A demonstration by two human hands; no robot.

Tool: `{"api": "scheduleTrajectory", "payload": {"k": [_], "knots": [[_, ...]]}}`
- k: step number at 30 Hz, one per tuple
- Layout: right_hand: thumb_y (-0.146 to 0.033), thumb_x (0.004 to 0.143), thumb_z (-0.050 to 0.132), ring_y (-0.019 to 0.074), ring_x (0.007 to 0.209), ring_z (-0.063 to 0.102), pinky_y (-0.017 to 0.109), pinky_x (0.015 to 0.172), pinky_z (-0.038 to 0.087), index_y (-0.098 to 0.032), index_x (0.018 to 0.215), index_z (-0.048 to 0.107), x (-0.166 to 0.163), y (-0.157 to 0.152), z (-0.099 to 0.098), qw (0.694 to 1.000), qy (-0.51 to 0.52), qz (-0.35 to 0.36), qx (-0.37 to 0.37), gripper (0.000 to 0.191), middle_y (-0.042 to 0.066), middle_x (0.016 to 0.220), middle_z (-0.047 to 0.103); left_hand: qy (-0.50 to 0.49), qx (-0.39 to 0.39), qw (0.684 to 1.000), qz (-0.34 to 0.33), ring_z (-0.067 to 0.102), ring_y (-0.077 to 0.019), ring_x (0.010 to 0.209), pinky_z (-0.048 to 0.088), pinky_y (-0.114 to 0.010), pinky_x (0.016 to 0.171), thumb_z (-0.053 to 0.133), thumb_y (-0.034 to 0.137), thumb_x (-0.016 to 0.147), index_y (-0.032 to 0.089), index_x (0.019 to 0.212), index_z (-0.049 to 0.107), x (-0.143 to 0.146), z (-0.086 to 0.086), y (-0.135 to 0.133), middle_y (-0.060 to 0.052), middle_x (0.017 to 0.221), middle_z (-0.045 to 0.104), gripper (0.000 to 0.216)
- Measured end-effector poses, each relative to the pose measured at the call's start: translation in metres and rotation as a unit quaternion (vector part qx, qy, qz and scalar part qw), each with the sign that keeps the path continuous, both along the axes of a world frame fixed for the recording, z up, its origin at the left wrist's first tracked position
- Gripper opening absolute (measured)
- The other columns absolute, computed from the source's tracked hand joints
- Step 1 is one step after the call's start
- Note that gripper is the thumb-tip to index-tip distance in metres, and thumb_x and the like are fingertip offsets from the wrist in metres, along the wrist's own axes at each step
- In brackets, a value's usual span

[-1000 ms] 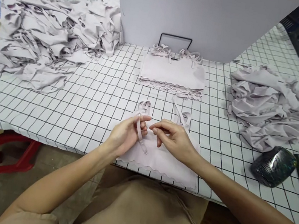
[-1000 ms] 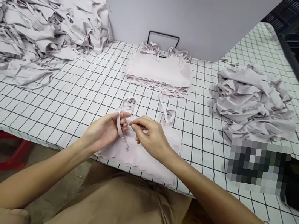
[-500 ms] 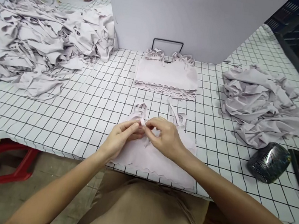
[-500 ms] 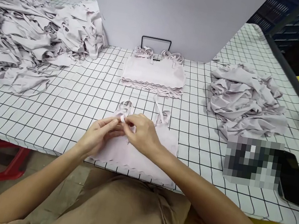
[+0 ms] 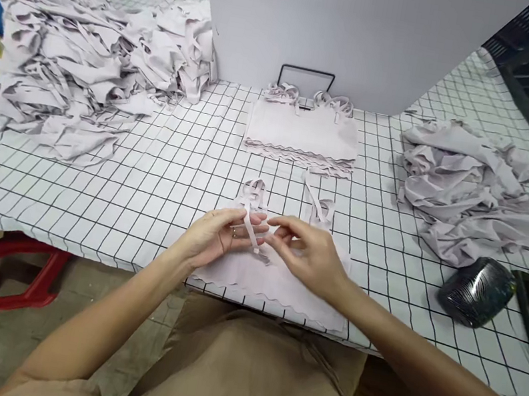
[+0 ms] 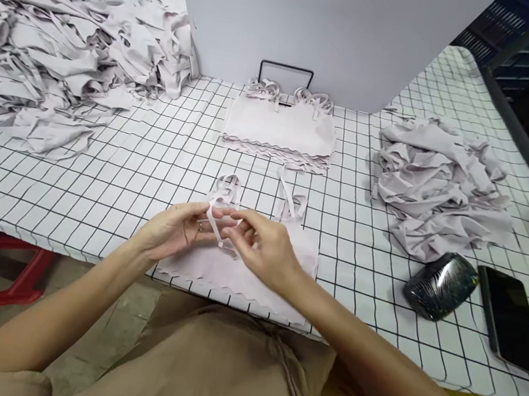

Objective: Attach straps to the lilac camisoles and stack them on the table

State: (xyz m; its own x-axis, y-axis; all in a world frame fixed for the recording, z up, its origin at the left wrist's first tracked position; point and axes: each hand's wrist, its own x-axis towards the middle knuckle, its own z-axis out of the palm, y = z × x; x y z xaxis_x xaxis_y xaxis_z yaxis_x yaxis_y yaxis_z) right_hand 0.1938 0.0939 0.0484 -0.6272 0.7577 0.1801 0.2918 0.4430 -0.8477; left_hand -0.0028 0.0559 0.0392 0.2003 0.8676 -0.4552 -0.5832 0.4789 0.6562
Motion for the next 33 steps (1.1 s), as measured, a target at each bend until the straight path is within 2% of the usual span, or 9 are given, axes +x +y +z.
{"api": "scheduleTrajectory", "payload": {"k": [2,5,10,16,22,25,28,30,33], "knots": [[-0.034,0.086,0.072,0.0113,0.056,0.060,0.024,0.051,0.050,-0.014,0.106,0.074,-0.005,0.013,0.001,0.987,-0.038,0.026,-0.155,0.028,0.002,0.070,0.069,0.011,0.009,1.000,-0.011,0.069,-0.0310,0.108,0.057,-0.046,0.094,0.065,0.026,0.089,0.007,0.093,0.075,-0.002,0.002,0.004,-0.020,0.118,0.072,0.022],[-0.037,0.079,0.076,0.0080,0.047,0.054,0.022,0.045,0.047,-0.013,0.081,0.075,-0.017,0.030,0.002,0.952,-0.056,0.093,-0.285,0.024,0.001,0.063,0.066,0.034,0.016,0.999,-0.033,0.071,-0.0287,0.102,0.058,-0.046,0.093,0.062,0.029,0.093,0.008,0.097,0.075,-0.005,0.004,0.010,-0.019,0.112,0.074,0.026],[-0.042,0.073,0.081,0.0090,0.043,0.058,0.022,0.043,0.052,-0.014,0.064,0.066,-0.027,0.047,0.006,0.916,0.034,0.056,-0.395,0.033,0.000,0.058,0.063,0.001,-0.005,0.996,-0.085,0.073,-0.0296,0.101,0.055,-0.048,0.098,0.055,0.036,0.097,0.007,0.111,0.072,-0.011,0.003,0.008,-0.021,0.107,0.075,0.036],[-0.048,0.065,0.086,0.0085,0.043,0.057,0.024,0.040,0.055,-0.014,0.064,0.064,-0.031,0.055,-0.001,0.898,0.099,-0.012,-0.429,0.040,0.004,0.066,0.070,-0.025,0.004,0.996,-0.083,0.071,-0.0299,0.109,0.054,-0.042,0.102,0.064,0.017,0.087,0.006,0.109,0.074,-0.011,-0.002,-0.006,-0.019,0.114,0.075,0.026],[-0.048,0.073,0.082,0.0110,0.046,0.056,0.030,0.044,0.056,-0.016,0.068,0.063,-0.024,0.058,-0.009,0.929,0.075,-0.038,-0.359,0.038,0.004,0.067,0.068,0.076,-0.026,0.997,-0.021,0.076,-0.0186,0.078,0.062,-0.027,0.075,0.079,0.023,0.079,0.008,0.095,0.077,-0.008,-0.014,-0.016,-0.015,0.095,0.079,0.022],[-0.043,0.079,0.078,0.0199,0.073,0.068,0.040,0.068,0.062,-0.018,0.092,0.072,-0.018,0.053,-0.010,0.992,0.026,-0.038,-0.115,0.029,0.010,0.094,0.074,0.175,0.016,0.985,-0.003,0.072,-0.0146,0.063,0.060,-0.024,0.062,0.083,0.028,0.075,0.009,0.086,0.077,-0.008,-0.015,-0.017,-0.010,0.079,0.077,0.023],[-0.032,0.090,0.069,0.0283,0.124,0.057,0.053,0.103,0.050,-0.025,0.122,0.068,-0.017,0.045,-0.011,0.993,0.015,0.097,0.064,0.033,0.009,0.127,0.068,0.268,0.092,0.959,-0.024,0.064,-0.0114,0.056,0.056,-0.023,0.057,0.078,0.031,0.080,0.011,0.083,0.076,-0.010,-0.009,-0.017,-0.004,0.066,0.071,0.020],[-0.028,0.096,0.060,0.0274,0.127,0.053,0.053,0.104,0.048,-0.027,0.122,0.069,-0.020,0.043,-0.012,0.982,0.010,0.176,0.073,0.027,0.007,0.115,0.072,0.315,0.145,0.937,-0.042,0.061,-0.0107,0.057,0.054,-0.024,0.058,0.070,0.032,0.086,0.013,0.084,0.074,-0.012,-0.003,-0.016,-0.003,0.067,0.068,0.020],[-0.028,0.095,0.063,0.0240,0.100,0.058,0.043,0.085,0.053,-0.025,0.106,0.075,-0.023,0.045,-0.014,0.986,0.006,0.155,0.065,0.017,0.006,0.087,0.070,0.390,0.198,0.898,-0.052,0.060,-0.0113,0.063,0.050,-0.024,0.060,0.062,0.030,0.092,0.015,0.083,0.071,-0.013,0.005,-0.013,-0.003,0.075,0.067,0.020]]}}
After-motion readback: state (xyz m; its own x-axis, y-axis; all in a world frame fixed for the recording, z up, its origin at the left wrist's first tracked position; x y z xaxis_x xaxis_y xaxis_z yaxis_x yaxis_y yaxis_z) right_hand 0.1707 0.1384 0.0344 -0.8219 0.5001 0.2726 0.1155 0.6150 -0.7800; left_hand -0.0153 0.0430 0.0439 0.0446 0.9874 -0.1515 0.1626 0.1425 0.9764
